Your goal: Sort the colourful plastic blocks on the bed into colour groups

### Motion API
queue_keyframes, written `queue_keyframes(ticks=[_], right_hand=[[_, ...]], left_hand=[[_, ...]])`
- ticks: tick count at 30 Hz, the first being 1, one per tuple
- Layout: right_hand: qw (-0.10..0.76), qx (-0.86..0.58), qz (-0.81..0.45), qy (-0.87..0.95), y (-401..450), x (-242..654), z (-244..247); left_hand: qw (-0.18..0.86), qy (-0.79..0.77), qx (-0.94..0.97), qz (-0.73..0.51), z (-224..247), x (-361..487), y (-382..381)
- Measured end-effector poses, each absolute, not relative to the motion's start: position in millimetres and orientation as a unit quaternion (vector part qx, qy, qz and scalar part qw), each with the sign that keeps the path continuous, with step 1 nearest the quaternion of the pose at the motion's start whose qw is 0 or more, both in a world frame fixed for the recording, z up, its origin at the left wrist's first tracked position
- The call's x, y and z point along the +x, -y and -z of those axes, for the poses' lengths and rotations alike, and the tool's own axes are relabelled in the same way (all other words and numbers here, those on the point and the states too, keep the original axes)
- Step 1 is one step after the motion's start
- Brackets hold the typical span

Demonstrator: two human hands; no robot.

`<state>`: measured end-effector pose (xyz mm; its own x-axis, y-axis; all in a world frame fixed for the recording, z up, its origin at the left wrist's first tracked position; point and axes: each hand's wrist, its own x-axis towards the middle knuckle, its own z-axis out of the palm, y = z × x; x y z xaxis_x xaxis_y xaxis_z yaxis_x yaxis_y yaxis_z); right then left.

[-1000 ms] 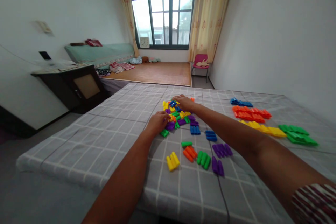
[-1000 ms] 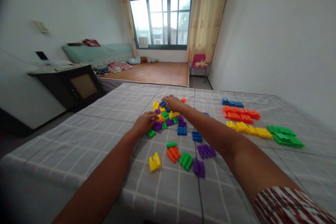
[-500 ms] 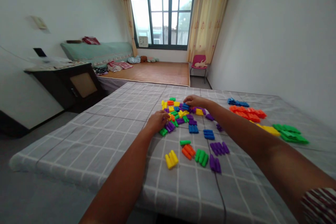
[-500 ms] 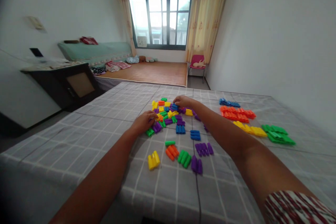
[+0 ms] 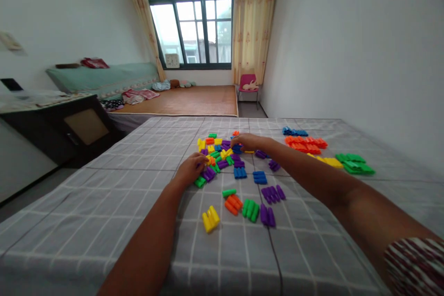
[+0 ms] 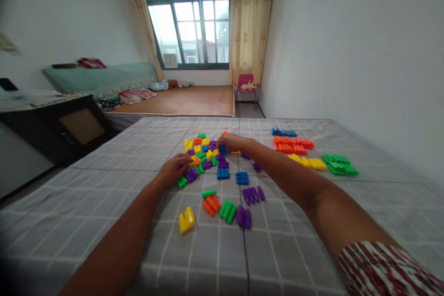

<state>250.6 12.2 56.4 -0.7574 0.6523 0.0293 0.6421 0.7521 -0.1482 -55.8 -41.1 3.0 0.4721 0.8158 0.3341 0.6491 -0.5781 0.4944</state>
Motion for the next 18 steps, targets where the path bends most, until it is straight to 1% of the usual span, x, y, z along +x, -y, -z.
queue_keyframes(ticks=[3, 6, 9, 12, 15, 18], right_hand=[[0.087, -0.356, -0.044, 0.929, -4.0, 253.5, -53.2], [0.164, -0.384, -0.077, 0.905, -1.8, 271.0, -58.1], [0.244, -0.467, -0.139, 0.838, -8.2, 312.3, -70.4], [0.306, -0.577, -0.177, 0.736, -17.8, 376.3, -83.4], [0.329, -0.689, -0.183, 0.619, -24.2, 445.0, -87.7], [0.299, -0.771, -0.192, 0.529, -27.3, 495.2, -79.8]], left_hand=[[0.164, -0.431, 0.842, -0.279, -0.2, -57.4, 36.9], [0.166, -0.438, 0.842, -0.269, 1.6, -59.4, 33.6], [0.16, -0.438, 0.844, -0.265, 2.3, -61.3, 32.0], [0.154, -0.439, 0.845, -0.262, 1.8, -62.7, 31.2], [0.152, -0.44, 0.846, -0.259, 0.4, -63.3, 30.8], [0.152, -0.439, 0.846, -0.26, -1.5, -63.0, 30.4]])
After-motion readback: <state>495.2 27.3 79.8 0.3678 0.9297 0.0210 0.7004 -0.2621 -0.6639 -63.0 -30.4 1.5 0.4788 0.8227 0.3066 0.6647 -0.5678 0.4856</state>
